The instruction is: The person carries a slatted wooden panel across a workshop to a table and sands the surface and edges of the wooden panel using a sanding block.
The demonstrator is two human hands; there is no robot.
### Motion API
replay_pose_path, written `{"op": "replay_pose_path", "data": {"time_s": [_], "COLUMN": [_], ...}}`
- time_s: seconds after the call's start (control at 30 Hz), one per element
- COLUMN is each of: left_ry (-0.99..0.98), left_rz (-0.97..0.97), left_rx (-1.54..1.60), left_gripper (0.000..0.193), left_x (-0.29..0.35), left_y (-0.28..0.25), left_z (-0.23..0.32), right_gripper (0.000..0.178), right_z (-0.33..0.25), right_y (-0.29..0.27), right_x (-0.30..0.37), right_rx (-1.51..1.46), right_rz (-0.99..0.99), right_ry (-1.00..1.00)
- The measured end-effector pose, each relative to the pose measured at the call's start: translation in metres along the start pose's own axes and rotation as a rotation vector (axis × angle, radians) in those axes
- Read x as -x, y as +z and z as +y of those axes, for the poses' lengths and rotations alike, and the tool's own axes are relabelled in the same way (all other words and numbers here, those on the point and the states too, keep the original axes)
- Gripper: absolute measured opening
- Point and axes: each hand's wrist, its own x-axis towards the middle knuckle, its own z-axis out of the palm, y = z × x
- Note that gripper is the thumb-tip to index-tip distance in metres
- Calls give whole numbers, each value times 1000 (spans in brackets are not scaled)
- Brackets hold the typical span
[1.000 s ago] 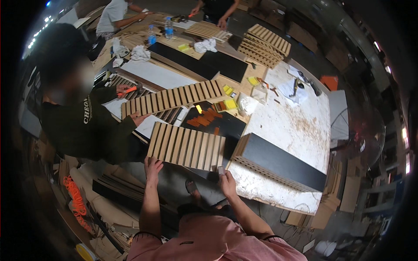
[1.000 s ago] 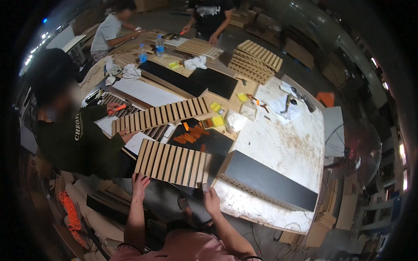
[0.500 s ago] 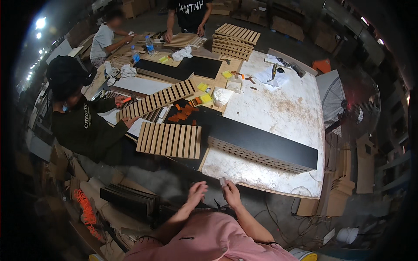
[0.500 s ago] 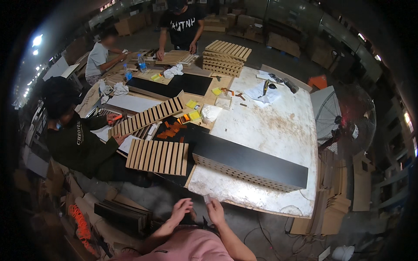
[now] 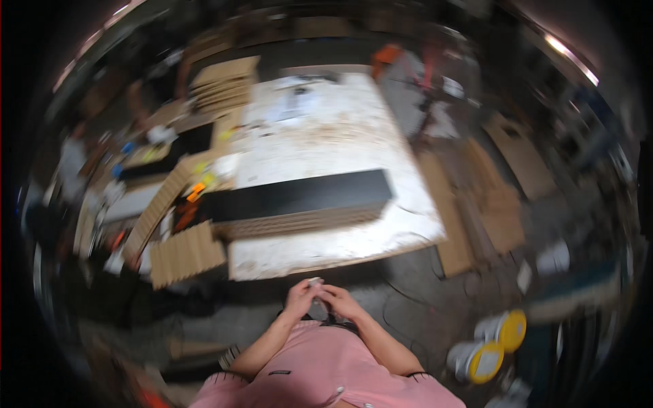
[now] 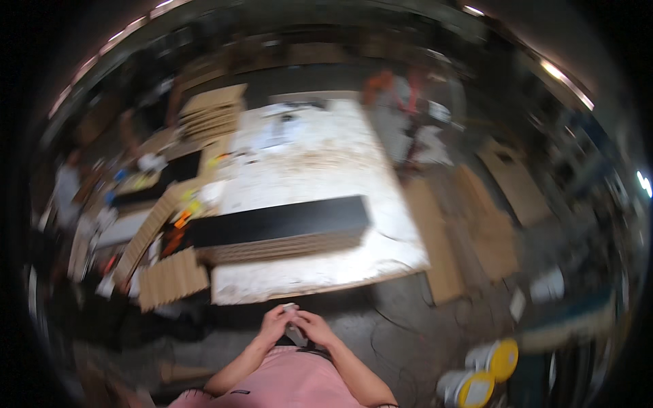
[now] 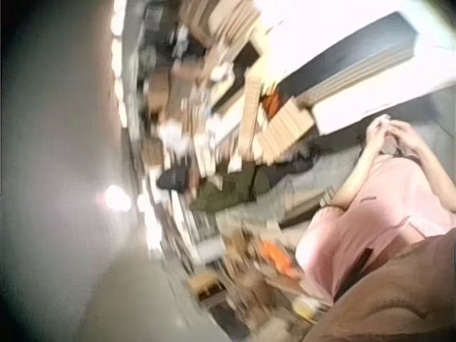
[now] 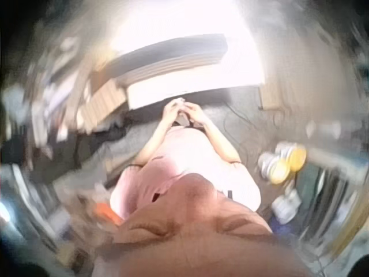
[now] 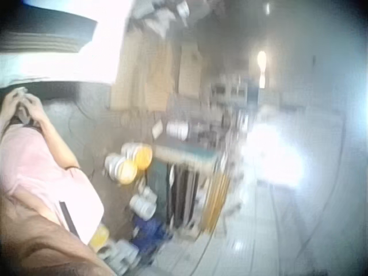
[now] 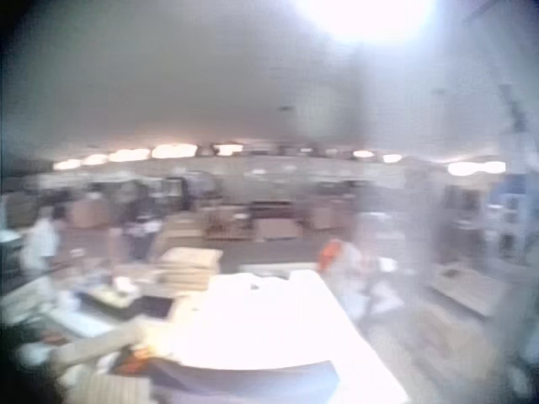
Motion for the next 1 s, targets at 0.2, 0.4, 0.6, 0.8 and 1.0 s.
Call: {"op": "replay_pose_path", "data": {"time_s": [0.2, 0.4, 0.6, 0.8, 1.0], "left_ry": [-128, -240, -192, -368, 107], "left_rz": [-103, -493, -925, -981, -1153], "left_rx": [-78, -286, -523, -440, -1146], "left_gripper": [29, 30, 28, 30, 37], "left_x": [-33, -78, -105, -136, -221], "left_y": [30, 123, 248, 374, 456], "left_z": [20, 24, 4, -33, -132], "right_gripper": [32, 29, 37, 34, 35], "right_z": [45, 39, 96, 135, 170], "right_y": [-36, -97, -136, -189, -334], "right_x": [-11, 55, 111, 170, 241], "right_rx": [-92, -192, -493, -564, -588], "right_rz": [165, 442, 831, 1049, 1283], "right_ry": [-292, -268, -323, -93, -92]}}
